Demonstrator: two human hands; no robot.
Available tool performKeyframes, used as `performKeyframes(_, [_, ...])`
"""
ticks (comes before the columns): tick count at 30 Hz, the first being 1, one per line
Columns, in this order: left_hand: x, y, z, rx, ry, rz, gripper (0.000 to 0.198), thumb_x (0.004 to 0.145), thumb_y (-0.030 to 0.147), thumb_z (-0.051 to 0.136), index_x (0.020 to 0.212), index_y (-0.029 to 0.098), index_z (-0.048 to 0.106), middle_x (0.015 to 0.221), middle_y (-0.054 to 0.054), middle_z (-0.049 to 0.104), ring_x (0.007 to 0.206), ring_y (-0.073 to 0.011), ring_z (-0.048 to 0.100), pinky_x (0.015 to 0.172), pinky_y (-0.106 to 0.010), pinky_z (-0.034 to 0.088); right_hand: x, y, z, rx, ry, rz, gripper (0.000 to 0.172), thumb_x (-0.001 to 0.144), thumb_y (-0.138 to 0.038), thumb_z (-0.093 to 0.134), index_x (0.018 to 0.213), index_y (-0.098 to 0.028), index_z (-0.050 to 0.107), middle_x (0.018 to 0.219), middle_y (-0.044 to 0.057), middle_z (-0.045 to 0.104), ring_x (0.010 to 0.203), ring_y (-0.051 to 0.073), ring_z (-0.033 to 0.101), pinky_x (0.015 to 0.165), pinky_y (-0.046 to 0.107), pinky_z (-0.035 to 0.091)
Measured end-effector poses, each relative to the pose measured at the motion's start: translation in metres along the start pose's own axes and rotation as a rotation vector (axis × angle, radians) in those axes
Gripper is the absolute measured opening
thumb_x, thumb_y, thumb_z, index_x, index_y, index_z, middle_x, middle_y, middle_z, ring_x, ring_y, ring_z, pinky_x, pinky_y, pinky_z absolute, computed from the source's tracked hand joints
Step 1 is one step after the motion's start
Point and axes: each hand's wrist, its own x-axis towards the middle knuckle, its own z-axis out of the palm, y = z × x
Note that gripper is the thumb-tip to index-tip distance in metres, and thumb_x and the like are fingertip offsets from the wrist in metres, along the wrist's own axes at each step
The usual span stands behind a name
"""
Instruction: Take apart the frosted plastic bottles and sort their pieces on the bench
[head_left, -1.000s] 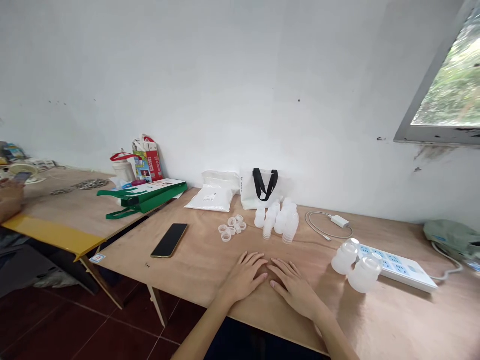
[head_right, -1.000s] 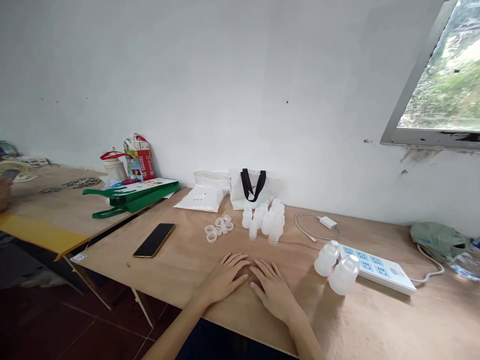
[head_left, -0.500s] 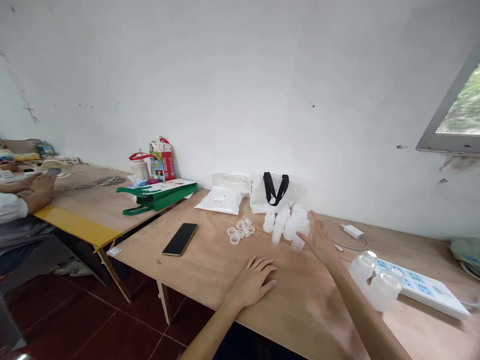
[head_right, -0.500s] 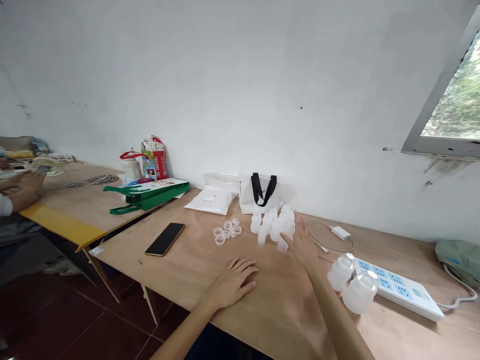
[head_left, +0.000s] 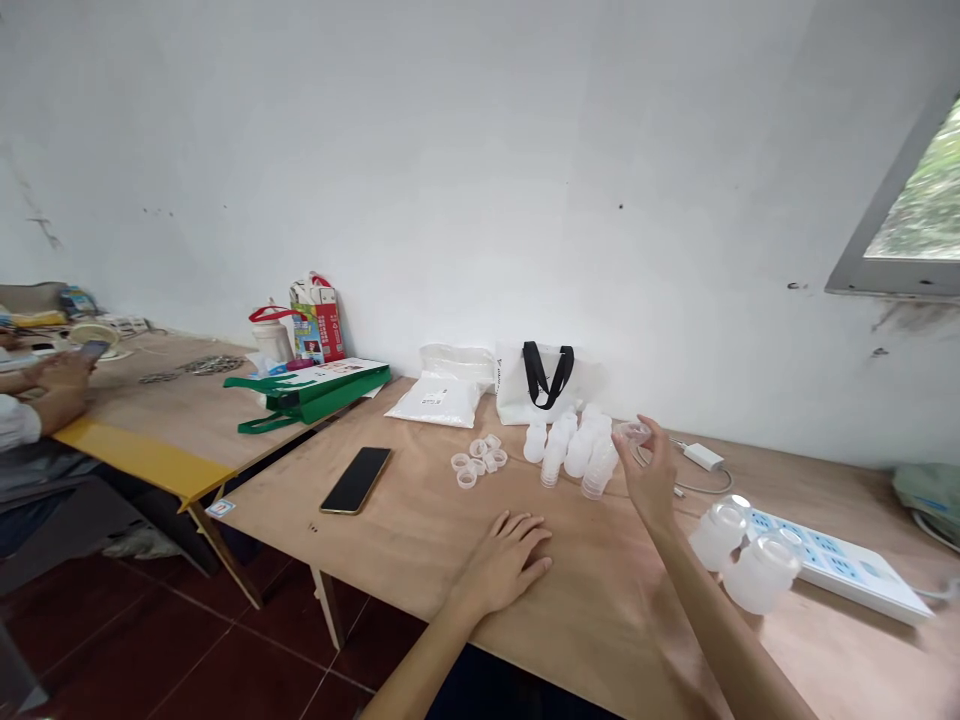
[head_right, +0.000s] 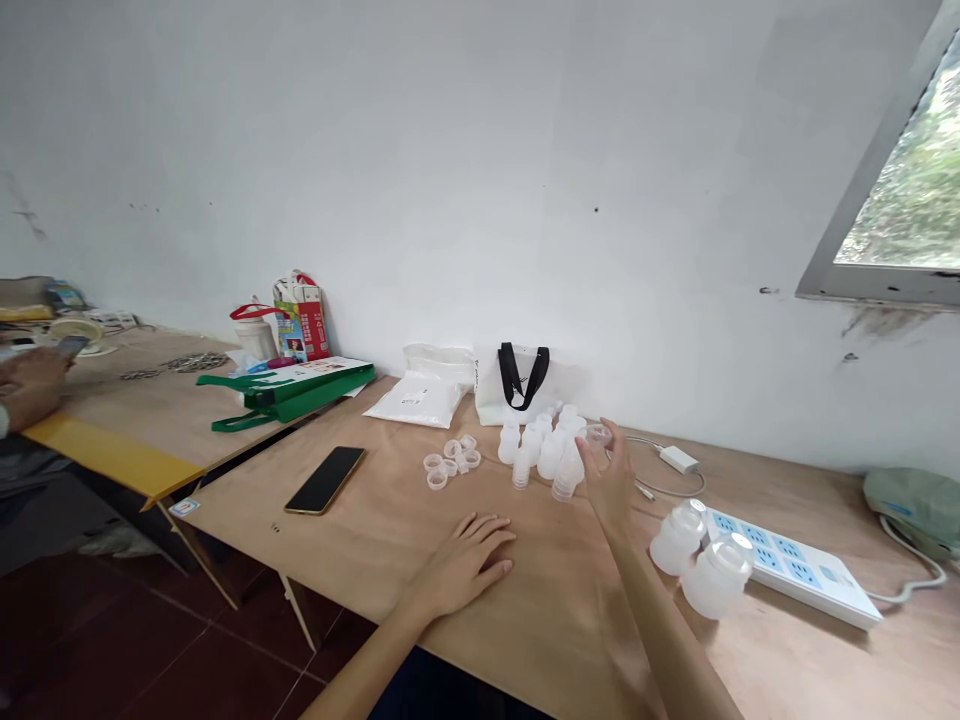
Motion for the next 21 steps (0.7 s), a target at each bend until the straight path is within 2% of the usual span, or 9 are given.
performKeyframes(1, [0.000, 0.000, 0.000, 0.000, -0.002, 0.000, 0.038, 0.104, 0.044, 0.041, 0.136, 0.030, 0.054, 0.148, -0.003, 0.052, 0.139, -0.0224, 0.043, 0.121, -0.045, 0.025, -0.010, -0.002, -0.001, 0.012, -0.014, 0.002, 0.059, 0.090, -0.058, 0.054, 0.137, -0.022, 0.049, 0.126, 0.011, 0.063, 0.107, 0.027, 0.060, 0.095, 0.044, 0.047])
performKeyframes(2, [0.000, 0.001, -0.001, 0.002, -0.003, -0.001, 0.037, 0.104, 0.044, 0.041, 0.136, 0.030, 0.054, 0.148, -0.003, 0.052, 0.139, -0.0223, 0.043, 0.121, -0.045, 0.025, -0.021, -0.002, -0.001, 0.013, -0.085, -0.006, 0.058, 0.090, -0.058, 0.055, 0.136, -0.023, 0.050, 0.123, 0.010, 0.064, 0.108, 0.027, 0.060, 0.095, 0.045, 0.047])
performKeyframes(5, [0.000, 0.002, -0.001, 0.011, -0.005, -0.009, 0.039, 0.103, 0.044, 0.042, 0.138, 0.029, 0.051, 0.148, -0.004, 0.052, 0.139, -0.0232, 0.044, 0.121, -0.046, 0.025, -0.055, 0.002, 0.002, 0.014, -0.381, -0.090, 0.049, 0.092, -0.056, 0.053, 0.130, -0.026, 0.054, 0.125, 0.009, 0.064, 0.115, 0.027, 0.060, 0.100, 0.046, 0.046])
performKeyframes(8, [0.001, 0.003, -0.001, 0.014, -0.006, -0.042, 0.048, 0.101, 0.045, 0.046, 0.145, 0.025, 0.041, 0.149, -0.007, 0.051, 0.139, -0.0244, 0.045, 0.121, -0.046, 0.026, -0.078, 0.004, 0.006, 0.019, -0.631, -0.187, 0.044, 0.094, -0.053, 0.053, 0.130, -0.027, 0.053, 0.129, 0.007, 0.064, 0.119, 0.026, 0.059, 0.103, 0.043, 0.046])
performKeyframes(11, [0.001, 0.004, -0.001, 0.004, -0.009, -0.077, 0.060, 0.099, 0.045, 0.050, 0.151, 0.022, 0.030, 0.152, -0.010, 0.048, 0.140, -0.0249, 0.045, 0.122, -0.046, 0.025, -0.084, -0.002, 0.009, -0.005, -0.735, -0.274, 0.042, 0.095, -0.051, 0.053, 0.130, -0.029, 0.054, 0.128, 0.006, 0.065, 0.120, 0.025, 0.058, 0.105, 0.044, 0.044])
performKeyframes(13, [0.000, 0.004, -0.001, -0.016, -0.004, -0.081, 0.066, 0.099, 0.045, 0.051, 0.154, 0.022, 0.023, 0.154, -0.010, 0.045, 0.141, -0.0243, 0.043, 0.122, -0.046, 0.025, -0.080, -0.007, 0.010, -0.028, -0.644, -0.289, 0.038, 0.097, -0.050, 0.049, 0.127, -0.028, 0.056, 0.127, 0.007, 0.065, 0.121, 0.026, 0.057, 0.107, 0.046, 0.041])
performKeyframes(17, [-0.001, 0.005, -0.003, -0.045, 0.007, -0.084, 0.075, 0.100, 0.046, 0.050, 0.158, 0.024, 0.009, 0.158, -0.010, 0.038, 0.145, -0.0252, 0.038, 0.121, -0.047, 0.027, -0.058, -0.002, 0.015, -0.060, -0.188, -0.127, 0.044, 0.099, -0.051, 0.040, 0.132, -0.024, 0.052, 0.134, 0.011, 0.057, 0.130, 0.029, 0.047, 0.109, 0.051, 0.036])
performKeyframes(18, [-0.001, 0.005, -0.003, -0.047, 0.011, -0.082, 0.076, 0.100, 0.045, 0.050, 0.159, 0.025, 0.007, 0.159, -0.010, 0.037, 0.145, -0.0256, 0.037, 0.121, -0.048, 0.028, -0.050, 0.003, 0.016, -0.073, -0.111, -0.074, 0.048, 0.098, -0.053, 0.040, 0.135, -0.023, 0.049, 0.136, 0.012, 0.055, 0.131, 0.030, 0.045, 0.109, 0.052, 0.036])
performKeyframes(21, [0.000, 0.005, -0.005, -0.027, 0.018, -0.053, 0.073, 0.100, 0.042, 0.051, 0.159, 0.033, 0.009, 0.161, -0.007, 0.033, 0.145, -0.0258, 0.036, 0.120, -0.048, 0.029, -0.027, 0.016, 0.019, -0.113, -0.065, 0.046, 0.055, 0.096, -0.057, 0.042, 0.137, -0.021, 0.047, 0.136, 0.014, 0.054, 0.129, 0.033, 0.046, 0.105, 0.053, 0.038])
